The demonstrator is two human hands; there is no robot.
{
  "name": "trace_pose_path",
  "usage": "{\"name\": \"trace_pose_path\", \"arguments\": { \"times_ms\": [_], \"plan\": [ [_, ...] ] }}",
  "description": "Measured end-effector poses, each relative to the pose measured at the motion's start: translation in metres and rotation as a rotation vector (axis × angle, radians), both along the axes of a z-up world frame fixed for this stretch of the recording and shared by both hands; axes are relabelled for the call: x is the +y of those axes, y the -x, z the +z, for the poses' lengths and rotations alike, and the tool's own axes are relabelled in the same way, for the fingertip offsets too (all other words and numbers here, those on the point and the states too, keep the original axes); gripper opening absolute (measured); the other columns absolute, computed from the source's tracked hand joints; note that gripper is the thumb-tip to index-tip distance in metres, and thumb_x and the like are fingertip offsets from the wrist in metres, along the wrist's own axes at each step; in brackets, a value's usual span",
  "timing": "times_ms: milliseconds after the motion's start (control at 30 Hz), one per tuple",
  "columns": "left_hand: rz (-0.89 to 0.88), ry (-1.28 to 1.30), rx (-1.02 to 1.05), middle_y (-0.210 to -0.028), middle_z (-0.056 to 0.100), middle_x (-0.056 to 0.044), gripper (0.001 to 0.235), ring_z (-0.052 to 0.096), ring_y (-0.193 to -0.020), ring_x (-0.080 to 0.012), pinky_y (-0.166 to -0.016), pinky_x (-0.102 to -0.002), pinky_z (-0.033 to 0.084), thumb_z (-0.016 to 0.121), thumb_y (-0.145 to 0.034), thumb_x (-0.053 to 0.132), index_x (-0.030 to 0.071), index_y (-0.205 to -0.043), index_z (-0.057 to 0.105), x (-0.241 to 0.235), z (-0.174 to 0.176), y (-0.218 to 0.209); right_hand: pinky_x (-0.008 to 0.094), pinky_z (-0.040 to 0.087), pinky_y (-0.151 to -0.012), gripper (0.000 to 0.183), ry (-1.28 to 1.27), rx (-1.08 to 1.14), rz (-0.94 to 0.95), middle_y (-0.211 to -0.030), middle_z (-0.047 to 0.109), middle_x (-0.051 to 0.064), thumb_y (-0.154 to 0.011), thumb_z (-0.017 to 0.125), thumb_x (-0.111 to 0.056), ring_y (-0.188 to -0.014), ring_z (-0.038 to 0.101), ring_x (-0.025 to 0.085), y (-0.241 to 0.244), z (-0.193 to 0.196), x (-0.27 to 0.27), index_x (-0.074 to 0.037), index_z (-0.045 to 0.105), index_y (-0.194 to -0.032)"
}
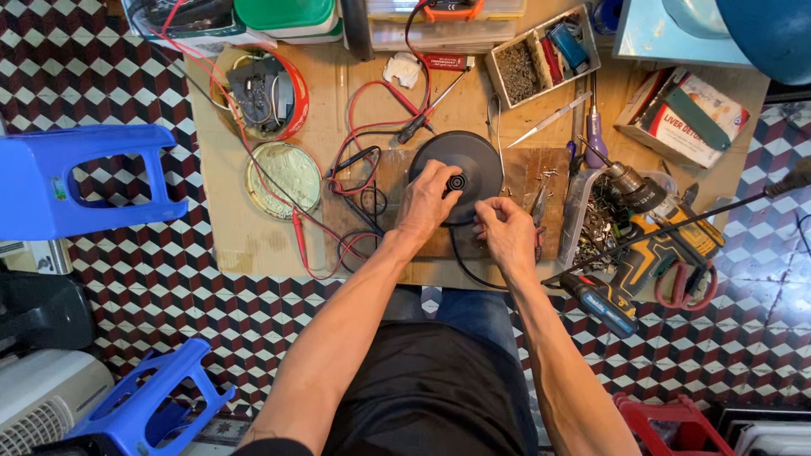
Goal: The person works on a small black circular electronic device, connecting and disconnecting wires, and using a multimeter to test electrical continuity. They also briefly handle a metal kettle and a power plug, stripping wires and making connections.
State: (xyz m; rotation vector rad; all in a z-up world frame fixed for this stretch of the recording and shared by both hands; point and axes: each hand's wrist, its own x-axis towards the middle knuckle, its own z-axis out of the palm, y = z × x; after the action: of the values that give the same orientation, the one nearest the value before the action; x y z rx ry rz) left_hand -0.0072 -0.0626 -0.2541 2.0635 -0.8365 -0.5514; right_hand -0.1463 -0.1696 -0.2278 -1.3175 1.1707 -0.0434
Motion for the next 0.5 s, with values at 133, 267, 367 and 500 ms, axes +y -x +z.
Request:
{"name": "trace_pose_path", "arguments": {
  "times_ms": [133,267,367,500],
  "plan": [
    [-0.008,0.11,0.155,-0.102,0.06,-0.008,0.042,0.069,-0.083,-0.0207,-0.07,-0.032,0.06,0.084,-0.079,0.003,0.011,-0.116,0.065,-0.001,-0.009,0.002,0.026,0.051,-0.047,0.029,-0.142,0.04,-0.087,-0.072,0.072,0.011,-0.096,0.07,-0.029,-0.054,0.067,0.016,-0.017,-0.035,-0.008,-0.001,0.066,-0.088],
    [0.005,0.038,0.234,-0.091,0.057,-0.005,0.048,0.061,-0.07,-0.0159,-0.064,-0.03,0.055,0.087,-0.076,0.003,0.011,-0.117,0.062,-0.001,-0.013,-0.009,0.026,0.049,-0.044,0.034,-0.171,0.051,-0.123,-0.068,0.072,0.011,-0.095,0.073,-0.031,-0.05,0.066,0.016,-0.022,-0.039,-0.014,-0.002,0.064,-0.081],
    [-0.03,0.028,0.27,-0.09,0.055,-0.005,0.048,0.058,-0.069,-0.0142,-0.064,-0.03,0.054,0.087,-0.077,0.002,0.011,-0.117,0.061,0.002,-0.015,-0.011,0.026,0.046,-0.041,0.039,-0.146,0.12,-0.135,-0.064,0.071,0.011,-0.095,0.072,-0.037,-0.047,0.064,0.016,-0.021,-0.03,-0.012,-0.003,0.065,-0.078],
    [-0.052,0.043,0.355,-0.09,0.053,-0.003,0.048,0.057,-0.068,-0.0125,-0.063,-0.029,0.054,0.086,-0.076,0.0,0.011,-0.116,0.061,0.0,-0.019,-0.018,0.025,0.047,-0.041,0.044,-0.071,0.176,-0.063,-0.064,0.072,0.01,-0.092,0.075,-0.043,-0.047,0.065,0.013,-0.031,-0.01,-0.014,-0.004,0.065,-0.073]
  ]
}}
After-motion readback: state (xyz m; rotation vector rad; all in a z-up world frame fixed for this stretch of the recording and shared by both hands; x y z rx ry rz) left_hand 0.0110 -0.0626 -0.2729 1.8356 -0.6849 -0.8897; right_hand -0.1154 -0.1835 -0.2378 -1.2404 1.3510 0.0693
